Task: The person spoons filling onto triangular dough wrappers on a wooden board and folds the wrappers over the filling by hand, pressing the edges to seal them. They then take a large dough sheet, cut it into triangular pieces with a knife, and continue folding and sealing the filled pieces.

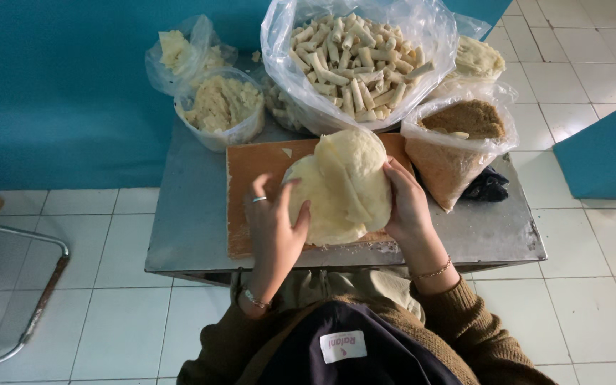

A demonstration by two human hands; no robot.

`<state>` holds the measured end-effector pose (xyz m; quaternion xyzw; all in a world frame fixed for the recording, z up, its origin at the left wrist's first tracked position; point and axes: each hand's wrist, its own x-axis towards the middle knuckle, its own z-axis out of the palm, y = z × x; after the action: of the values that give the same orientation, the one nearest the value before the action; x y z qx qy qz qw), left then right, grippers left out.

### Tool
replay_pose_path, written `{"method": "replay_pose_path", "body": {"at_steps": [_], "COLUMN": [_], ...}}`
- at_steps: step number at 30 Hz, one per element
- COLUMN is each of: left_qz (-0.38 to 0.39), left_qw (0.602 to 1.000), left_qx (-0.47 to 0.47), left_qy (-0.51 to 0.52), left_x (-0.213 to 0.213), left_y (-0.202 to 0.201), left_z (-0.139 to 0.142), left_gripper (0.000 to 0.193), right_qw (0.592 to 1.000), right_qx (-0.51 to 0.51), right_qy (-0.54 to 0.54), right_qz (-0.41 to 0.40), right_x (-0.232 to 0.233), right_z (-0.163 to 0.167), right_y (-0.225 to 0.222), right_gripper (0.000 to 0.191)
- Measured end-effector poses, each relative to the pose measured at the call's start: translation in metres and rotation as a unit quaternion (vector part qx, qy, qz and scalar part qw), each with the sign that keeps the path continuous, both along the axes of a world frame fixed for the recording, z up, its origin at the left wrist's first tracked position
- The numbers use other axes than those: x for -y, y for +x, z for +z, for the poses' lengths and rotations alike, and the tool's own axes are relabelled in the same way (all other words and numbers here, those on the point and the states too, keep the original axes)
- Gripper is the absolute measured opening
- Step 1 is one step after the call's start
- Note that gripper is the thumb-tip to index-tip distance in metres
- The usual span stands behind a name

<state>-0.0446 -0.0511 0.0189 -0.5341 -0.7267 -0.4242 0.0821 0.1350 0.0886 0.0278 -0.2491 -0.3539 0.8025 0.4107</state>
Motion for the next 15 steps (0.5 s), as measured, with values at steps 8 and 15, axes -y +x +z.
{"method": "replay_pose_path", "body": {"at_steps": [8, 15], "left_qz": [-0.081, -0.188], "left_qw": [0.994, 0.922], "left_qx": [0.066, 0.309], "left_qy": [0.014, 0.140], "left_x": [-0.014, 0.004], "left_y": [0.014, 0.009], "left_z": [0.004, 0.008], "left_gripper": [0.035, 0.022], "right_qw": [0.994, 0.980], "right_qx": [-0.060, -0.115], "right_qy": [-0.031, -0.040], "right_qz": [0.086, 0.158], "right_x": [0.005, 0.024], "right_z": [0.018, 0.022], "right_y": [0.000, -0.010], "right_gripper": [0.040, 0.044]}}
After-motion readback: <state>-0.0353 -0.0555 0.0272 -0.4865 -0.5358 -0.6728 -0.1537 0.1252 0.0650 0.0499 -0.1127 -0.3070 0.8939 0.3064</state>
